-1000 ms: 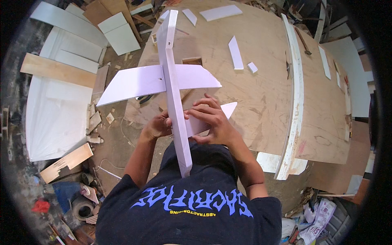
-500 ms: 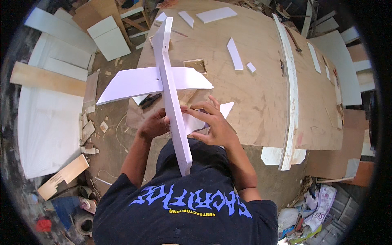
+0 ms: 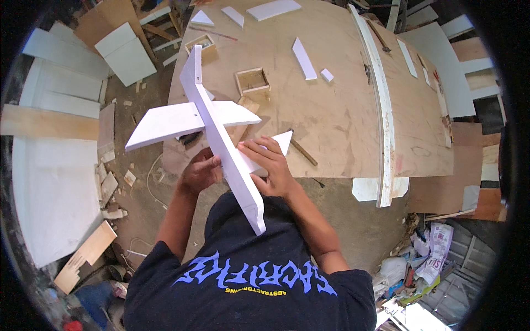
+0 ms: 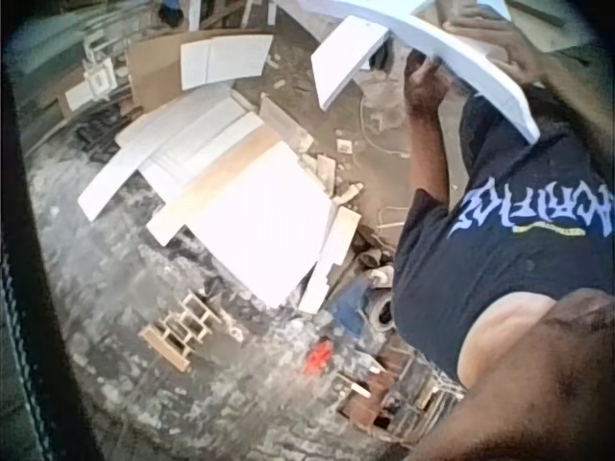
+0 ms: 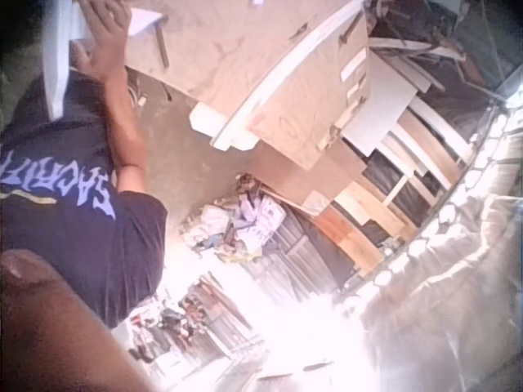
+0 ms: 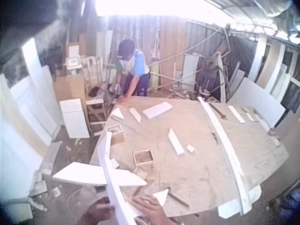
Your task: The person assembles a small wooden airplane by hammering nails into various white wooden components on a workbench, including the fuselage and wings, using a hammer to secure pieces while occasionally using pliers.
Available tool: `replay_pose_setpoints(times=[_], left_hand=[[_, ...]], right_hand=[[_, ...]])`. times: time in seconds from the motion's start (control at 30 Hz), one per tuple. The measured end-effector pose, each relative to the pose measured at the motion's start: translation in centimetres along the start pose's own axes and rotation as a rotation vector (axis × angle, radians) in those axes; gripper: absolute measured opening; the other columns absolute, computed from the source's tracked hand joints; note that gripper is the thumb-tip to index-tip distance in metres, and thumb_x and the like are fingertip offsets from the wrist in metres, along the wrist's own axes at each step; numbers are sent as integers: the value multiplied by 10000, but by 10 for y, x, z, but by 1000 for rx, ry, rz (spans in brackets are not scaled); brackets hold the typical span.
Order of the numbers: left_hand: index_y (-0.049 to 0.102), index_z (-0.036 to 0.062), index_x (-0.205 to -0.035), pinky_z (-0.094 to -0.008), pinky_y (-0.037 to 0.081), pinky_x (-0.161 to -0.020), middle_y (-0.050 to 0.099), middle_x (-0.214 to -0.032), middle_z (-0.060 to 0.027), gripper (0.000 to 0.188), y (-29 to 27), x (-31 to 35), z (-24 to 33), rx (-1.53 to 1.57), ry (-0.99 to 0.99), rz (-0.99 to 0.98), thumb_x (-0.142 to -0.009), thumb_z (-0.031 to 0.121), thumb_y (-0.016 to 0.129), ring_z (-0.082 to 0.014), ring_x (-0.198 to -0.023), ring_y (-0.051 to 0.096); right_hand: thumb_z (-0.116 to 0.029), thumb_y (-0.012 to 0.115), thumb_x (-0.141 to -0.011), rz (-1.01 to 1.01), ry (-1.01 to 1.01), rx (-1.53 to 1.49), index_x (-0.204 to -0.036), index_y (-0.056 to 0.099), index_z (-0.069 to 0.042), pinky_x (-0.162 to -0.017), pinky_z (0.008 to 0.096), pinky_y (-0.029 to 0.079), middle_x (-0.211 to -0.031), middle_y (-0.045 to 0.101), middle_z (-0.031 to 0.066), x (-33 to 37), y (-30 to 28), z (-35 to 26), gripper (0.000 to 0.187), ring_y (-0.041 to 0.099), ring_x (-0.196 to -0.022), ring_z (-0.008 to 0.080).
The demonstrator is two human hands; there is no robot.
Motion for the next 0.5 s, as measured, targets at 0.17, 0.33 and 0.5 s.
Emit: replay_pose_setpoints(times=[0.17, 0.33, 0.5], left_hand=[[579, -11, -1390, -427, 545, -1041, 678, -1311, -152, 412, 29, 18, -7, 50, 44, 27, -1019, 141, 673, -276, -1229, 658], [562, 34, -1426, -456, 535, -1083, 647, -1371, -141, 426, 57, 55, -40, -37, 34, 36, -1028, 162, 645, -278, -1258, 644], [581, 28, -1399, -456, 557, -1028, 654, -1337, -139, 416, 109, 105, -82, -39, 81, 59, -1002, 121, 661, -273, -1221, 650]], right_hand=[[-270, 730, -763, 37, -66, 1, -1446, 641, -78, -1179, 528, 371, -1466, 638, 142, 18, 3, -5, 715, 583, -1307, 363], [-303, 761, -759, 63, -158, 3, -1408, 676, -82, -1165, 526, 388, -1430, 669, 125, 51, -2, -30, 691, 604, -1290, 345], [-282, 802, -704, 35, -188, -16, -1384, 698, -108, -1154, 520, 404, -1367, 706, 98, 103, -21, -66, 710, 619, -1270, 308]])
Point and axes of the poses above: each hand's wrist, its own x-axis away from the middle knuckle, its own y-axis out of the palm, z = x × y, the point moved 4 cm from there along -x, towards the middle knuckle
